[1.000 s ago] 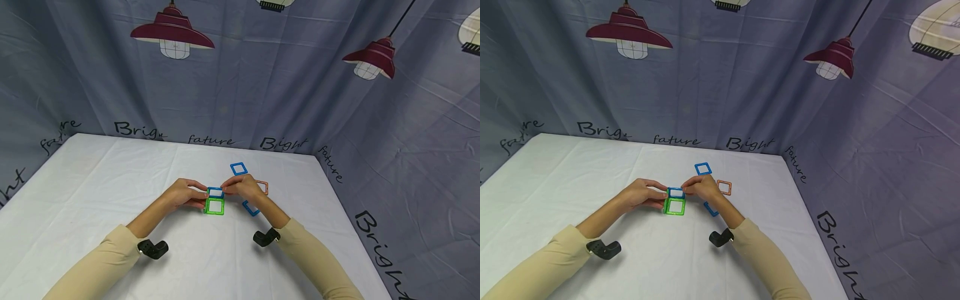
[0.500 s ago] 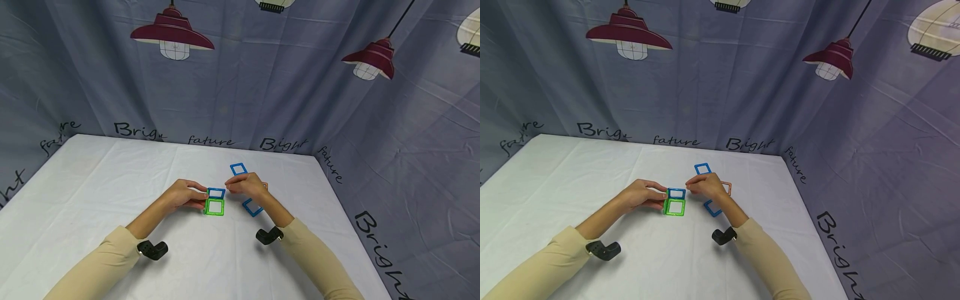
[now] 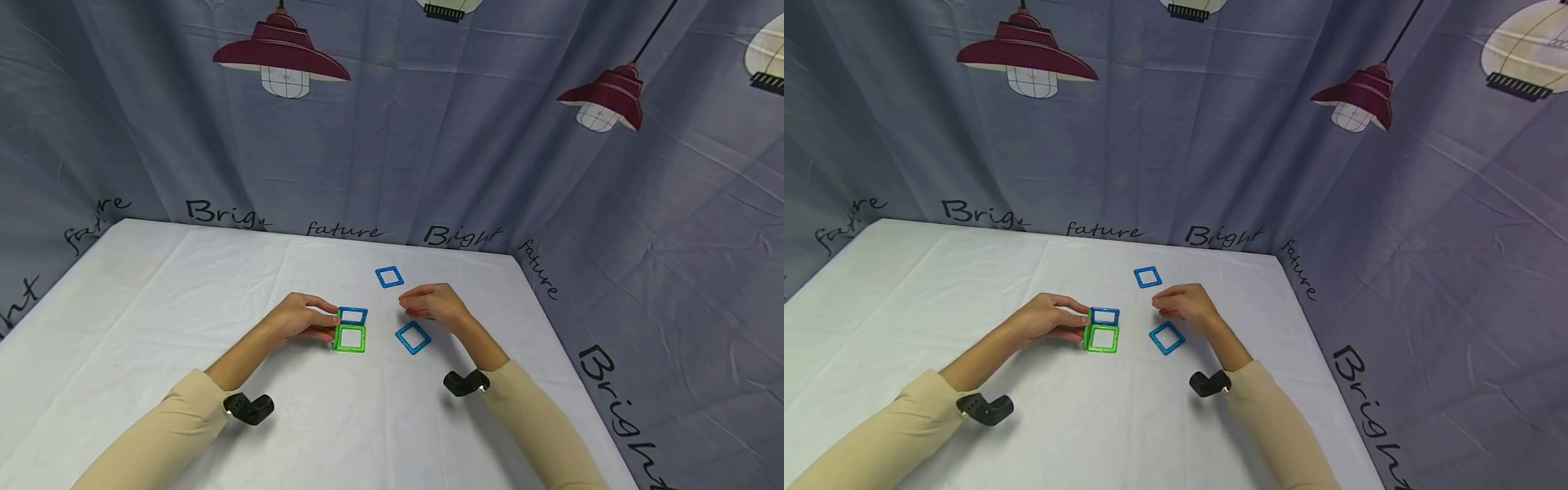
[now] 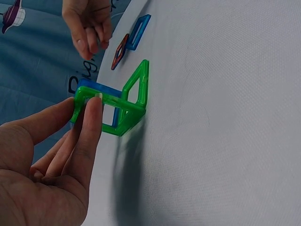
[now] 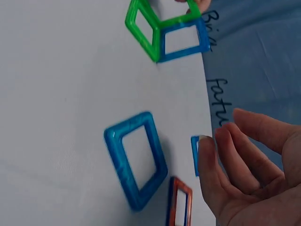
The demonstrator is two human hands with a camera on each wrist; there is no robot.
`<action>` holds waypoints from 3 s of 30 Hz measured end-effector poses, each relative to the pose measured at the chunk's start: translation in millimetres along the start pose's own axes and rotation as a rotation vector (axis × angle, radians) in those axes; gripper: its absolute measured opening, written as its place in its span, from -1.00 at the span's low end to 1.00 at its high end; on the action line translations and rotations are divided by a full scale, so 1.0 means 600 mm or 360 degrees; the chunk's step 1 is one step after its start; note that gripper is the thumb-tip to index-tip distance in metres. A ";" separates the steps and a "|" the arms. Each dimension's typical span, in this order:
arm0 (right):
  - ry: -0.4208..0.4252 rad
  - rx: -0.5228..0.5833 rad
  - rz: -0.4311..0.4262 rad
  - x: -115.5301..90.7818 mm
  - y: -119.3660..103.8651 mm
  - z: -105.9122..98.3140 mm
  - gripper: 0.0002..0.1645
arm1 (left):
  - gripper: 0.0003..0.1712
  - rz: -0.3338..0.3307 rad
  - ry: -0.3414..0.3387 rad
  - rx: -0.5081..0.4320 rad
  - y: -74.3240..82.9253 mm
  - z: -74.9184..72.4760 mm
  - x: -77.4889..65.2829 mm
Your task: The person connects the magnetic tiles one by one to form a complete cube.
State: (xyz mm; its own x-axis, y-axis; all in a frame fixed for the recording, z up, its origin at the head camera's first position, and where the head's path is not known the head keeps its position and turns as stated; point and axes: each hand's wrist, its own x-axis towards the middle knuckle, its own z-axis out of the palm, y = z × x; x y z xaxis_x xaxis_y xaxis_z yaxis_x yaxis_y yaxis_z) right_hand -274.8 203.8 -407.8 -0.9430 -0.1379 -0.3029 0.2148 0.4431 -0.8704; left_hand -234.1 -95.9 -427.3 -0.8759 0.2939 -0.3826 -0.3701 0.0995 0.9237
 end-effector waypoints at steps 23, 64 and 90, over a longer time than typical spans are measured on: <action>0.0006 -0.0401 -0.0086 -0.017 0.088 -0.058 -0.72 | -0.50 -0.0006 -0.0010 0.0022 -0.001 -0.002 0.000; 0.0083 -0.0410 -0.0177 -0.006 0.080 -0.013 -0.76 | -0.53 -0.0028 0.0005 0.0025 0.001 0.000 0.001; 0.0019 -0.0390 -0.0139 -0.007 0.040 0.049 -0.69 | -0.53 -0.0019 0.0002 0.0039 0.001 0.001 -0.001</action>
State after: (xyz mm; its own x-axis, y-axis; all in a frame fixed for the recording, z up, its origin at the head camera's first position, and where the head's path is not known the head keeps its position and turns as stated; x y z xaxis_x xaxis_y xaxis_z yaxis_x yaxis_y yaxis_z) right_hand -258.4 189.1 -439.0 -0.9585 -0.1751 -0.2250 0.0660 0.6315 -0.7726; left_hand -233.7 -95.7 -426.1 -0.8719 0.2915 -0.3935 -0.3728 0.1260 0.9193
